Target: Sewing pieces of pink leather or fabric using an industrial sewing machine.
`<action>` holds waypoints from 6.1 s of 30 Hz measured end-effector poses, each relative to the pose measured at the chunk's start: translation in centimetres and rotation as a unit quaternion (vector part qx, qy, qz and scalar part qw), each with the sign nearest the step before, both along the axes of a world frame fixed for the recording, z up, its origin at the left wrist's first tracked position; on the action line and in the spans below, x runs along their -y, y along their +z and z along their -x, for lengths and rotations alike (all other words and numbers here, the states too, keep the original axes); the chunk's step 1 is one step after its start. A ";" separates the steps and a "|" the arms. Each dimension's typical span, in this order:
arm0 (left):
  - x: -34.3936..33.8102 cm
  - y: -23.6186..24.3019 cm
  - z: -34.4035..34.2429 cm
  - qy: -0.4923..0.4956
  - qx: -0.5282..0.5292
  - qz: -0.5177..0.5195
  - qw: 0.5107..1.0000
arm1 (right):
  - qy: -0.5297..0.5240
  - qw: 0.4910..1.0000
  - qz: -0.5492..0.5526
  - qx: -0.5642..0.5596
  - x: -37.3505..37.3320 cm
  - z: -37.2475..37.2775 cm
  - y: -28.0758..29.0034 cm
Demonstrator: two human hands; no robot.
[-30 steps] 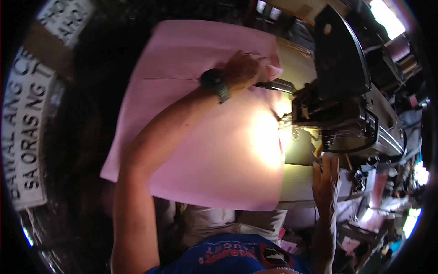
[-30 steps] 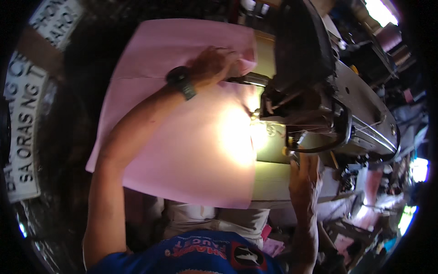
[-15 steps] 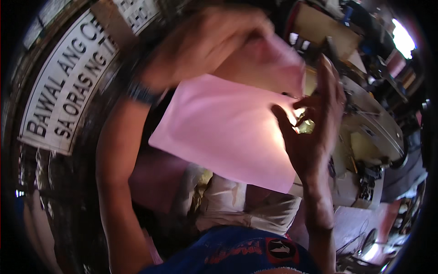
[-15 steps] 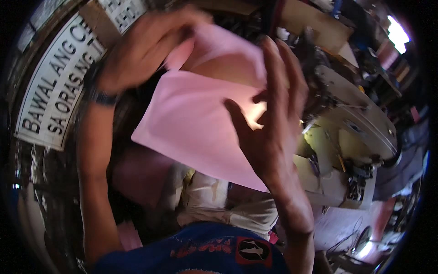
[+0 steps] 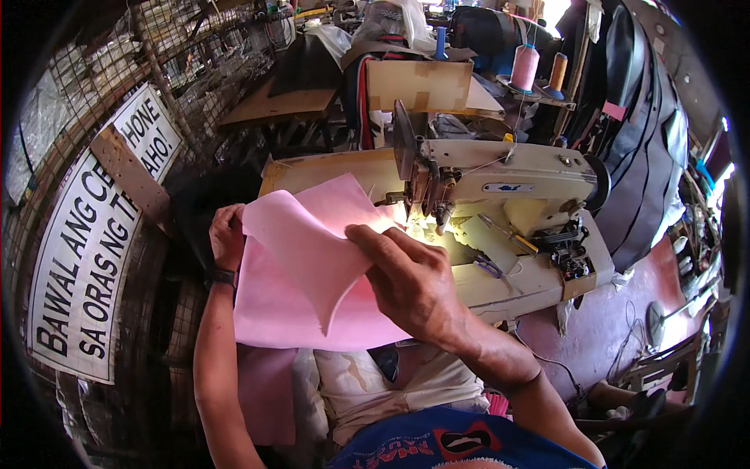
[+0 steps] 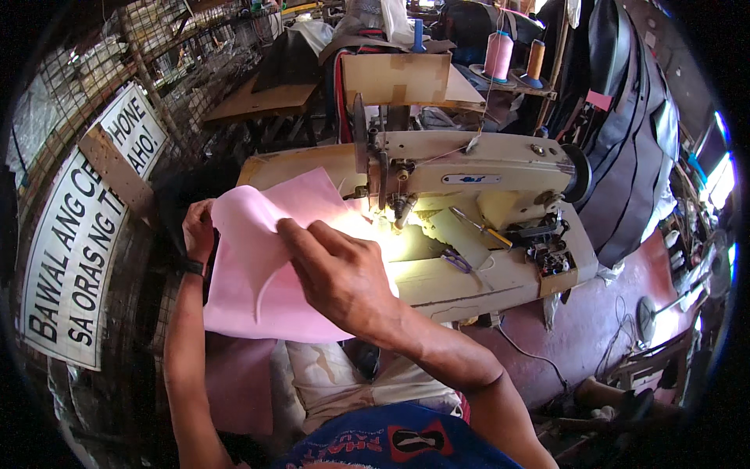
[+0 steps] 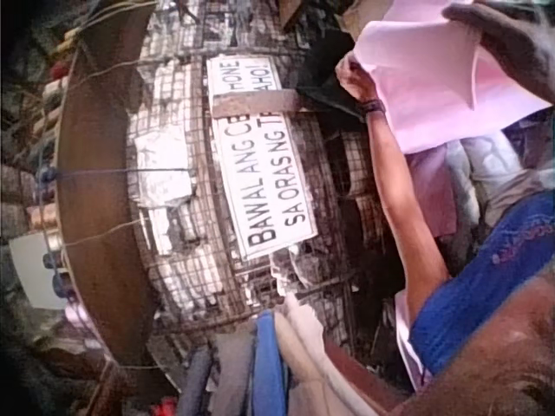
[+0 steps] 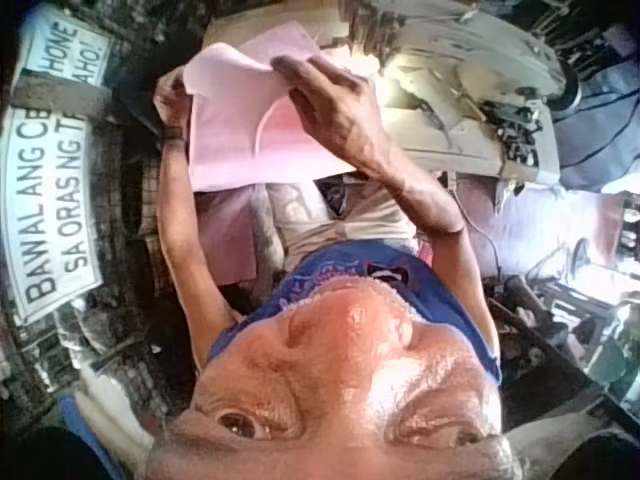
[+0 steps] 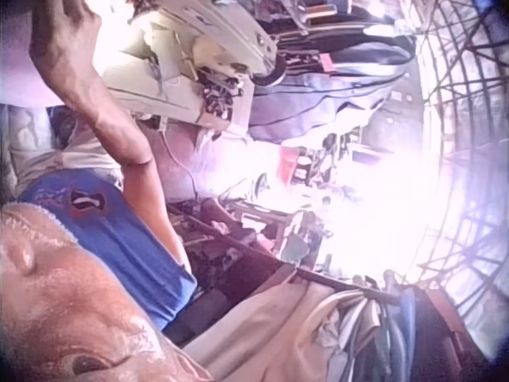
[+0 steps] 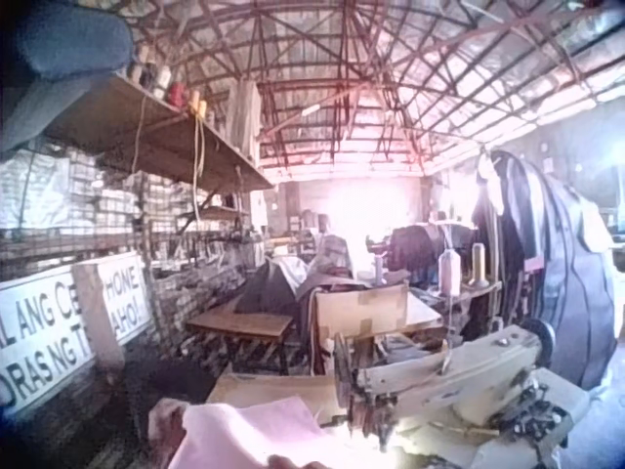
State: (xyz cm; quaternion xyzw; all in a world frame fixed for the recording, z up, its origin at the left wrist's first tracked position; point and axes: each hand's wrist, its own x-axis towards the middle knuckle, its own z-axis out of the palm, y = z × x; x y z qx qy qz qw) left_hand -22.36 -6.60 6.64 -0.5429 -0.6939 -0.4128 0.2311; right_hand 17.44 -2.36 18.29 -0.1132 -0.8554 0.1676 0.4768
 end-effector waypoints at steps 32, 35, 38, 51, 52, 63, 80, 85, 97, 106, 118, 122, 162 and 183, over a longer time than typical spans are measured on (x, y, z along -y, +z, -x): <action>80.9 7.1 -52.8 0.844 0.037 0.497 0.199 | 0.859 0.484 0.064 0.154 23.0 3.6 -19.4; 81.5 9.6 -52.2 0.837 0.061 0.502 0.208 | 0.803 0.454 0.100 0.372 19.0 6.4 -23.4; 82.7 19.8 -50.0 0.824 0.055 0.514 0.231 | 0.731 0.547 0.164 0.374 14.7 7.9 -28.2; 75.9 4.9 -17.3 0.562 0.108 0.518 0.636 | 0.490 0.814 0.284 0.127 5.4 0.2 -17.1; 63.6 -0.5 -10.7 0.520 0.118 0.515 0.671 | 0.339 0.905 0.235 0.105 4.5 -1.9 -17.9; 8.2 -6.5 -7.8 0.170 -0.032 0.398 0.901 | -0.267 0.924 0.197 0.191 -4.4 -0.9 -17.3; -7.3 -4.8 -23.6 -0.370 -0.252 0.203 0.871 | -0.301 0.935 0.114 0.153 3.2 -4.1 -19.7; -7.0 -5.8 -22.8 -0.363 -0.179 0.219 0.888 | -0.271 0.942 0.087 0.180 3.3 -4.8 -20.0; -7.3 -6.0 -22.8 -0.370 -0.174 0.188 0.893 | -0.249 0.935 0.061 0.244 2.7 -4.9 -18.9; -6.9 -5.3 -23.1 -0.364 -0.172 0.212 0.890 | -0.223 0.927 0.059 0.297 2.4 -5.1 -17.5; -6.3 -5.4 -22.6 -0.360 -0.137 0.295 0.874 | -0.185 0.914 0.097 0.348 1.9 -5.3 -15.6; -7.0 -4.9 -22.7 -0.386 -0.102 0.269 0.876 | -0.188 0.912 0.095 0.351 1.4 -5.4 -15.6; -11.6 -4.4 -19.8 -0.419 -0.120 0.224 0.872 | -0.230 0.930 0.053 0.283 -6.1 -0.3 -17.2; -7.9 -6.0 -23.1 -0.361 -0.157 0.232 0.890 | -0.285 0.920 0.183 0.196 0.7 -3.9 -16.7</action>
